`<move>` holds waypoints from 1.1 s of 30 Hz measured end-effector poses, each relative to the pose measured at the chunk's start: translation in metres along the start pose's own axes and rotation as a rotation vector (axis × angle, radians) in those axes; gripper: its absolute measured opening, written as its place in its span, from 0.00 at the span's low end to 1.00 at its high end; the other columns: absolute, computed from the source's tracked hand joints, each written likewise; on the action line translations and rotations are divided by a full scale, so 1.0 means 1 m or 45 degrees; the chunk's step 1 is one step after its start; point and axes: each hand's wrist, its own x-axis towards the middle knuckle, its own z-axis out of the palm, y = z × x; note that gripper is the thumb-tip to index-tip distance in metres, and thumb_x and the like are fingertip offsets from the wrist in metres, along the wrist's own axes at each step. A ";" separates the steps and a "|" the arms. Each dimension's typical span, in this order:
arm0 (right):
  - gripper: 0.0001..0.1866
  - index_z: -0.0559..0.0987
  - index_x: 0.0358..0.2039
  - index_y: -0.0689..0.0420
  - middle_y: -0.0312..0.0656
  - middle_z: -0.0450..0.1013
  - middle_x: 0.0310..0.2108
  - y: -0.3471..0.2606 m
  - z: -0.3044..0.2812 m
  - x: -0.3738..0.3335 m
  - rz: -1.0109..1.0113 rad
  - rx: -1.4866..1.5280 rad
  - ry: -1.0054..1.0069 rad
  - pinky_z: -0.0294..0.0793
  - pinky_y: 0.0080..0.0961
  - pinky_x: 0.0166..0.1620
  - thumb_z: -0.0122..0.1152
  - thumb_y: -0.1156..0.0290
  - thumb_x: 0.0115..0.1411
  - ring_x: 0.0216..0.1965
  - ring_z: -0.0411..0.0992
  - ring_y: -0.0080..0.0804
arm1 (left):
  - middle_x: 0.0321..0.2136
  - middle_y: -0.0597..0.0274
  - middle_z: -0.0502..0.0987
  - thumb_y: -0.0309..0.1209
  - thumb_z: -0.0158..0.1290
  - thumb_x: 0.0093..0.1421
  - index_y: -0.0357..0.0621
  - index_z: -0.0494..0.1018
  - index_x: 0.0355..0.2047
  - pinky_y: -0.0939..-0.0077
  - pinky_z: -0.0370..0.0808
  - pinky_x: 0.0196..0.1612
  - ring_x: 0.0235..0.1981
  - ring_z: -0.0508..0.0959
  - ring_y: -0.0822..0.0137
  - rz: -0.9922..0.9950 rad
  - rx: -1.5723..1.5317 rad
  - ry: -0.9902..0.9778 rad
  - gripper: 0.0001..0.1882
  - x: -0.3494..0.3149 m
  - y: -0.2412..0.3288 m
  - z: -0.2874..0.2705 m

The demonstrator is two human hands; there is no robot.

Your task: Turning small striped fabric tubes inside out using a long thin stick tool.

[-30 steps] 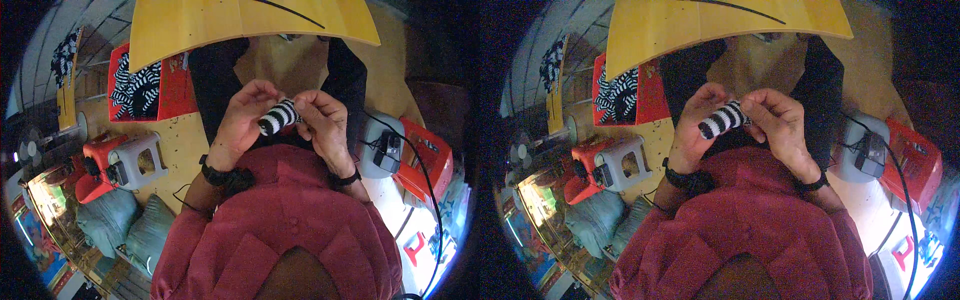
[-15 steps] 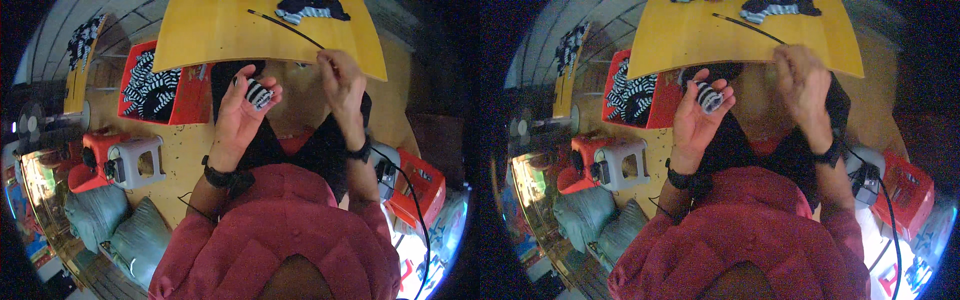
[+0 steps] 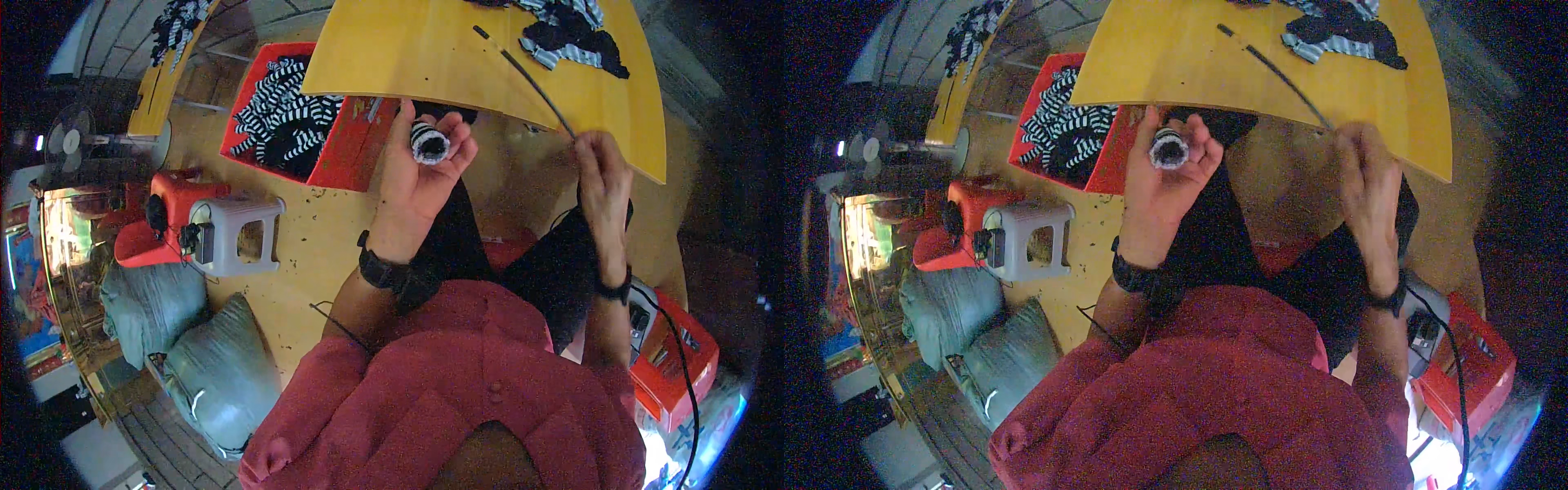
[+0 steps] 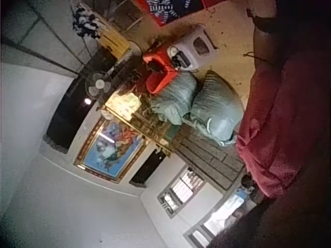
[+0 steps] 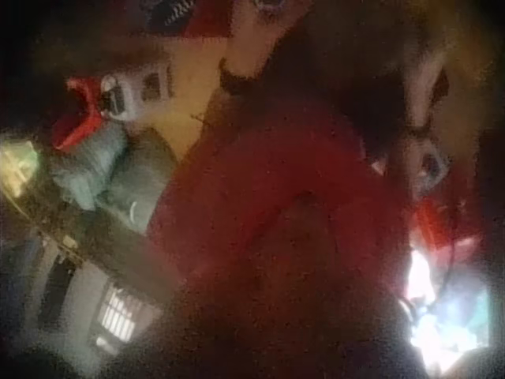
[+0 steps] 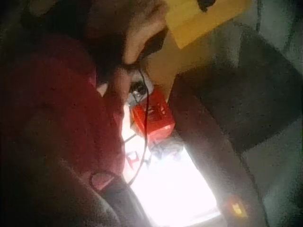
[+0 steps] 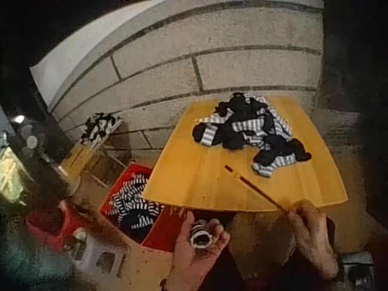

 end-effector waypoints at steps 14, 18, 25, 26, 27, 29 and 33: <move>0.08 0.78 0.36 0.62 0.47 0.76 0.34 -0.023 -0.023 -0.131 0.175 0.182 -0.147 0.71 0.25 0.42 0.56 0.76 0.55 0.37 0.75 0.35 | 0.23 0.63 0.68 0.39 0.48 0.61 0.45 0.67 0.28 0.68 0.68 0.35 0.27 0.70 0.65 0.098 0.001 -0.139 0.11 -0.012 -0.012 0.030; 0.08 0.78 0.36 0.62 0.47 0.76 0.34 -0.024 -0.018 -0.133 0.115 0.161 -0.099 0.71 0.25 0.42 0.56 0.76 0.55 0.36 0.75 0.35 | 0.18 0.68 0.61 0.40 0.49 0.60 0.47 0.66 0.24 0.71 0.64 0.31 0.22 0.64 0.71 0.093 0.038 -0.202 0.13 -0.021 -0.019 0.038; 0.06 0.74 0.35 0.63 0.48 0.73 0.26 -0.028 -0.011 -0.146 0.073 0.121 -0.162 0.72 0.29 0.33 0.52 0.77 0.57 0.28 0.74 0.38 | 0.13 0.72 0.57 0.44 0.46 0.62 0.49 0.63 0.19 0.75 0.60 0.26 0.16 0.59 0.74 0.129 0.193 -0.262 0.18 -0.027 -0.026 0.045; 0.05 0.74 0.35 0.63 0.48 0.73 0.24 -0.028 -0.010 -0.151 0.196 0.175 -0.212 0.71 0.29 0.31 0.51 0.77 0.57 0.26 0.74 0.39 | 0.13 0.72 0.57 0.44 0.45 0.62 0.49 0.63 0.19 0.76 0.59 0.24 0.15 0.58 0.74 0.159 0.201 -0.266 0.18 -0.027 -0.027 0.045; 0.05 0.73 0.34 0.63 0.48 0.72 0.23 -0.025 -0.009 -0.154 0.152 0.222 -0.214 0.71 0.29 0.29 0.51 0.77 0.58 0.24 0.73 0.38 | 0.12 0.73 0.56 0.45 0.44 0.62 0.49 0.63 0.19 0.77 0.58 0.23 0.13 0.57 0.75 0.189 0.209 -0.271 0.19 -0.026 -0.027 0.046; 0.06 0.73 0.35 0.63 0.48 0.72 0.23 -0.026 -0.008 -0.157 0.167 0.222 -0.215 0.71 0.28 0.29 0.51 0.77 0.57 0.24 0.73 0.38 | 0.12 0.73 0.56 0.45 0.44 0.63 0.49 0.62 0.19 0.78 0.58 0.22 0.13 0.56 0.76 0.196 0.220 -0.283 0.19 -0.030 -0.028 0.048; 0.07 0.74 0.35 0.64 0.48 0.73 0.23 -0.026 -0.002 -0.163 0.069 0.170 -0.124 0.70 0.27 0.28 0.52 0.77 0.57 0.22 0.72 0.35 | 0.12 0.74 0.56 0.45 0.41 0.64 0.50 0.62 0.19 0.81 0.56 0.18 0.11 0.55 0.78 0.262 0.315 -0.345 0.19 -0.039 -0.035 0.056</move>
